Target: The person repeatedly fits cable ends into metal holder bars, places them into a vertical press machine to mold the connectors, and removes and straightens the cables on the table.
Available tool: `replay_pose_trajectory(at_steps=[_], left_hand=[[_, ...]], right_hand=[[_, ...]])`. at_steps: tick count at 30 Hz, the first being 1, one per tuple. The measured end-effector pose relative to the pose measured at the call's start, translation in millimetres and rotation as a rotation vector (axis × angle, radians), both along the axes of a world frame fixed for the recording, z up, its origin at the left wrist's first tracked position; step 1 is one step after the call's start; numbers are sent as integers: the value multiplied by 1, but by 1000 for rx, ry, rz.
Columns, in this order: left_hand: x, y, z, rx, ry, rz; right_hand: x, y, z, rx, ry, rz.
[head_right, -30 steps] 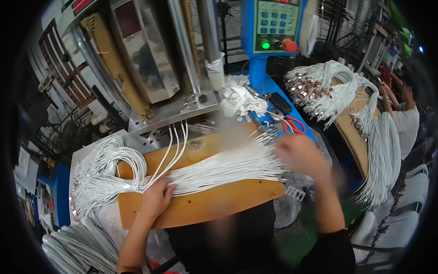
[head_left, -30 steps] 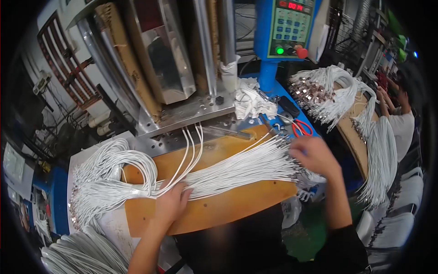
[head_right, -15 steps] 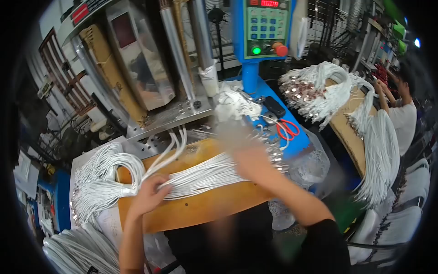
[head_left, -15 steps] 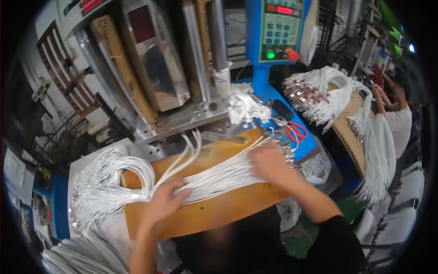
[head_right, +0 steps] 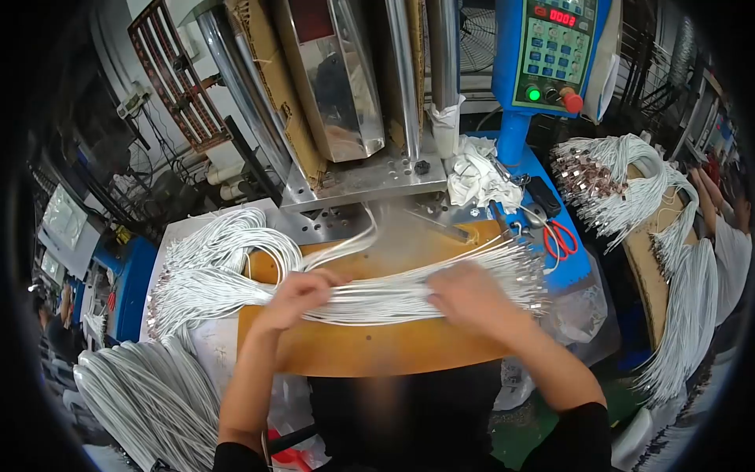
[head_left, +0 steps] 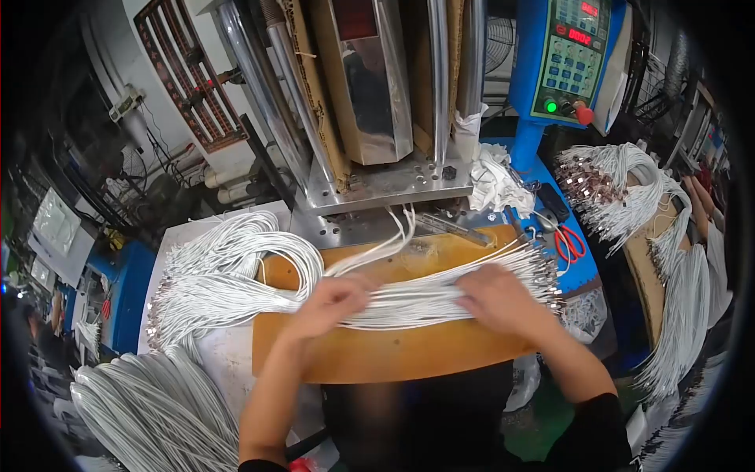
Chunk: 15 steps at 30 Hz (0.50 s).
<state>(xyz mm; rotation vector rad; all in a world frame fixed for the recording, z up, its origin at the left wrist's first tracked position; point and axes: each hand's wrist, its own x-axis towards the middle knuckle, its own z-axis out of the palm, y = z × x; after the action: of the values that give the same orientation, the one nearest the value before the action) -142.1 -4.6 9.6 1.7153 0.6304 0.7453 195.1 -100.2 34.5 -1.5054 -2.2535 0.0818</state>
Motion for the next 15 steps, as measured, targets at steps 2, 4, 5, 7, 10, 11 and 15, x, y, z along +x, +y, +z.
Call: replay_pose_trajectory(at_steps=[2,4,5,7,10,11,15], left_hand=[[-27,7,6,-177,-311,-112],[-49,-4,23,-479,-470,-337],[-46,-13,26,-454,-101,-359],[-2,-46,21,-315,285,-483],[84,-75,-6,-458,45,-558],[92,-74,-3,-450,36,-554],[119,-51,21,-660,40,-313]], right_hand=[[-1,4,-3,-113,-103,-15],[-3,8,-7,-172,-154,-4],[0,7,-9,-83,-137,-30],[3,6,-10,94,-117,-69],[-29,4,6,52,-175,259],[-35,4,11,30,-198,404],[11,32,23,-34,218,-140]])
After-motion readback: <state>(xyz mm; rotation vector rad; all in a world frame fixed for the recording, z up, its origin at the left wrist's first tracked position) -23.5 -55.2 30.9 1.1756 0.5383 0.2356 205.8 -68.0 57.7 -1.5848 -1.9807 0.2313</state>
